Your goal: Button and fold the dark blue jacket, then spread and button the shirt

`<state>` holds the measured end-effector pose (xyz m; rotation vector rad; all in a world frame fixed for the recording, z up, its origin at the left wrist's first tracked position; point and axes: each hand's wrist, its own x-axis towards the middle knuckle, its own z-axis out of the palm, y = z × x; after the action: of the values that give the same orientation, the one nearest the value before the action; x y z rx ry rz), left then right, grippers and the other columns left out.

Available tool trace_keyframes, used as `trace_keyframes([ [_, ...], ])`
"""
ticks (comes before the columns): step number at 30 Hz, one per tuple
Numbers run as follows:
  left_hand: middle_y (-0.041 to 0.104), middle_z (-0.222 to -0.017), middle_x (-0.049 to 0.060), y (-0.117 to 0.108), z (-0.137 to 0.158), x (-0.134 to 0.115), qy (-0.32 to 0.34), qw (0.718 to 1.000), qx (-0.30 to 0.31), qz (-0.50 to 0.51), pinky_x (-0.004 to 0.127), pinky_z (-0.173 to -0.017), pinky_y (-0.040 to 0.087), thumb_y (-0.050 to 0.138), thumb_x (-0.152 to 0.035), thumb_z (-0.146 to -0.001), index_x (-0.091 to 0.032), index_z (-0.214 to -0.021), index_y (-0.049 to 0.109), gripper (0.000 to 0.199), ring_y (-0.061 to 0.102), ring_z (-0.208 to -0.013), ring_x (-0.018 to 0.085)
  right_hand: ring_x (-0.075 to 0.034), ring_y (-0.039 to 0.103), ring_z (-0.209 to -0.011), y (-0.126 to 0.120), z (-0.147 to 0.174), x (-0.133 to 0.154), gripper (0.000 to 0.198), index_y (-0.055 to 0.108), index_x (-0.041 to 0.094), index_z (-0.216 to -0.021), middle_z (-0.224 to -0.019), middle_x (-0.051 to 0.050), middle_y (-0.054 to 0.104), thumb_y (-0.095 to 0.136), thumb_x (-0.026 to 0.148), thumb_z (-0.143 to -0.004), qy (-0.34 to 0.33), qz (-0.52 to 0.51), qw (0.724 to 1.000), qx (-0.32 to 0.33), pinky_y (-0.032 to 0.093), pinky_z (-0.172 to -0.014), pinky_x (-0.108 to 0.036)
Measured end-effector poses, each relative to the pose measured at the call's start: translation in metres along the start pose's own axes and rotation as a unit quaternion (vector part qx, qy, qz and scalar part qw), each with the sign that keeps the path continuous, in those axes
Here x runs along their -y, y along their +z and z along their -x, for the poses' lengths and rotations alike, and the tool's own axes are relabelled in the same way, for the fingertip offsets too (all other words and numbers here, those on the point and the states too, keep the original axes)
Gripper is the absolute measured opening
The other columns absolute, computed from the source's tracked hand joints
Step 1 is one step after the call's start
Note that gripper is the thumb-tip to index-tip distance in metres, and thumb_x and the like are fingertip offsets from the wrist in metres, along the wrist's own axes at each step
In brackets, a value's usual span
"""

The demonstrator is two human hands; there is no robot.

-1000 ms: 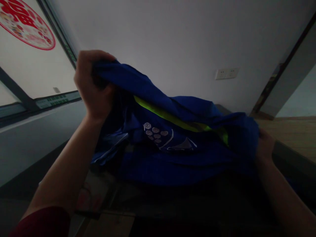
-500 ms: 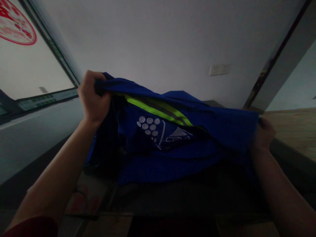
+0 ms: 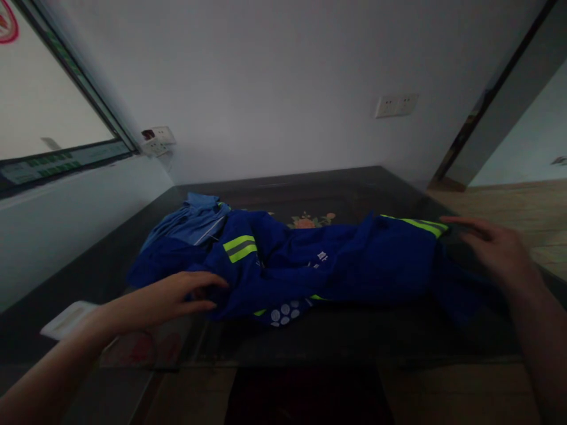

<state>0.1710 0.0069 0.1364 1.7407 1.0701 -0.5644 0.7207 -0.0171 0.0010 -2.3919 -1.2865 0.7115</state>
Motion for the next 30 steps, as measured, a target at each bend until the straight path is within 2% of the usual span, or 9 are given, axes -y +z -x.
trace_keyframes([
  [4, 0.069, -0.100, 0.003, -0.014, -0.008, 0.001, 0.006, 0.997, -0.074, 0.014, 0.026, -0.070, 0.054, 0.049, -0.038, -0.087, -0.026, -0.110, 0.063, 0.030, 0.065, -0.079, 0.016, -0.018, 0.061, -0.067, -0.018, 0.018, 0.026, 0.034, 0.071, 0.023, -0.103, -0.088, -0.005, 0.070, 0.057, 0.030, -0.073, 0.010, -0.046, 0.998, -0.031, 0.045, -0.059, -0.030],
  [7, 0.068, -0.102, 0.004, -0.018, -0.025, -0.002, 0.021, 0.992, -0.126, -0.015, 0.031, -0.080, 0.052, 0.047, -0.039, -0.088, -0.024, -0.106, 0.064, 0.029, 0.063, -0.089, 0.018, -0.020, 0.064, -0.079, -0.019, 0.030, 0.051, 0.028, 0.071, 0.022, -0.096, -0.090, -0.005, 0.070, 0.055, 0.033, -0.077, -0.072, -0.062, 0.995, -0.013, 0.049, -0.072, -0.033],
  [9, 0.065, -0.108, 0.005, -0.014, -0.041, -0.006, 0.043, 0.987, -0.152, -0.036, 0.034, -0.089, 0.049, 0.046, -0.040, -0.089, -0.023, -0.108, 0.062, 0.030, 0.060, -0.099, 0.019, -0.021, 0.064, -0.088, -0.010, 0.037, 0.068, 0.028, 0.070, 0.021, -0.097, -0.096, -0.005, 0.070, 0.053, 0.035, -0.081, -0.153, -0.052, 0.986, 0.044, 0.049, -0.083, -0.037],
  [11, 0.062, -0.116, 0.006, -0.004, -0.059, -0.012, 0.077, 0.983, -0.159, -0.049, 0.037, -0.097, 0.044, 0.043, -0.038, -0.091, -0.022, -0.113, 0.059, 0.032, 0.056, -0.109, 0.019, -0.022, 0.062, -0.101, 0.007, 0.044, 0.082, 0.031, 0.067, 0.021, -0.106, -0.108, -0.006, 0.068, 0.050, 0.036, -0.085, -0.260, -0.040, 0.956, 0.133, 0.045, -0.094, -0.041],
  [14, 0.052, -0.132, 0.008, 0.017, -0.082, -0.022, 0.129, 0.982, -0.117, -0.074, 0.038, -0.105, 0.037, 0.042, -0.036, -0.092, -0.022, -0.123, 0.053, 0.036, 0.047, -0.122, 0.020, -0.024, 0.046, -0.125, 0.040, 0.058, 0.092, 0.040, 0.055, 0.025, -0.126, -0.132, -0.006, 0.055, 0.049, 0.037, -0.088, -0.409, 0.003, 0.871, 0.274, 0.030, -0.108, -0.052],
  [17, 0.045, -0.141, 0.008, 0.038, -0.089, -0.029, 0.163, 0.979, -0.045, -0.112, 0.041, -0.110, 0.031, 0.045, -0.033, -0.092, -0.024, -0.133, 0.045, 0.041, 0.040, -0.130, 0.021, -0.026, 0.041, -0.130, 0.067, 0.072, 0.091, 0.051, 0.044, 0.027, -0.135, -0.136, -0.006, 0.051, 0.053, 0.040, -0.087, -0.476, 0.049, 0.808, 0.343, 0.020, -0.109, -0.060],
  [22, 0.047, -0.138, 0.008, 0.055, -0.066, -0.030, 0.155, 0.977, -0.013, -0.149, 0.040, -0.107, 0.033, 0.044, -0.025, -0.092, -0.026, -0.139, 0.037, 0.047, 0.043, -0.127, 0.021, -0.019, 0.061, -0.099, 0.064, 0.095, 0.084, 0.034, 0.057, 0.024, -0.123, -0.102, -0.005, 0.068, 0.049, 0.032, -0.091, -0.492, 0.041, 0.790, 0.363, 0.021, -0.110, -0.057],
  [26, 0.057, -0.122, 0.007, 0.062, -0.040, -0.037, 0.145, 0.972, -0.041, -0.179, 0.038, -0.099, 0.038, 0.050, -0.024, -0.089, -0.028, -0.137, 0.039, 0.049, 0.053, -0.111, 0.021, -0.016, 0.061, -0.087, 0.039, 0.120, 0.082, 0.024, 0.067, 0.024, -0.105, -0.088, -0.002, 0.067, 0.048, 0.021, -0.090, -0.477, 0.017, 0.783, 0.398, 0.027, -0.110, -0.051],
  [30, 0.062, -0.105, 0.005, 0.071, -0.021, -0.054, 0.167, 0.966, -0.048, -0.193, 0.036, -0.095, 0.038, 0.050, -0.023, -0.089, -0.027, -0.126, 0.050, 0.037, 0.058, -0.098, 0.019, -0.015, 0.061, -0.083, 0.022, 0.147, 0.073, 0.020, 0.068, 0.025, -0.097, -0.081, 0.000, 0.064, 0.052, 0.019, -0.087, -0.441, 0.008, 0.778, 0.448, 0.032, -0.107, -0.047],
])
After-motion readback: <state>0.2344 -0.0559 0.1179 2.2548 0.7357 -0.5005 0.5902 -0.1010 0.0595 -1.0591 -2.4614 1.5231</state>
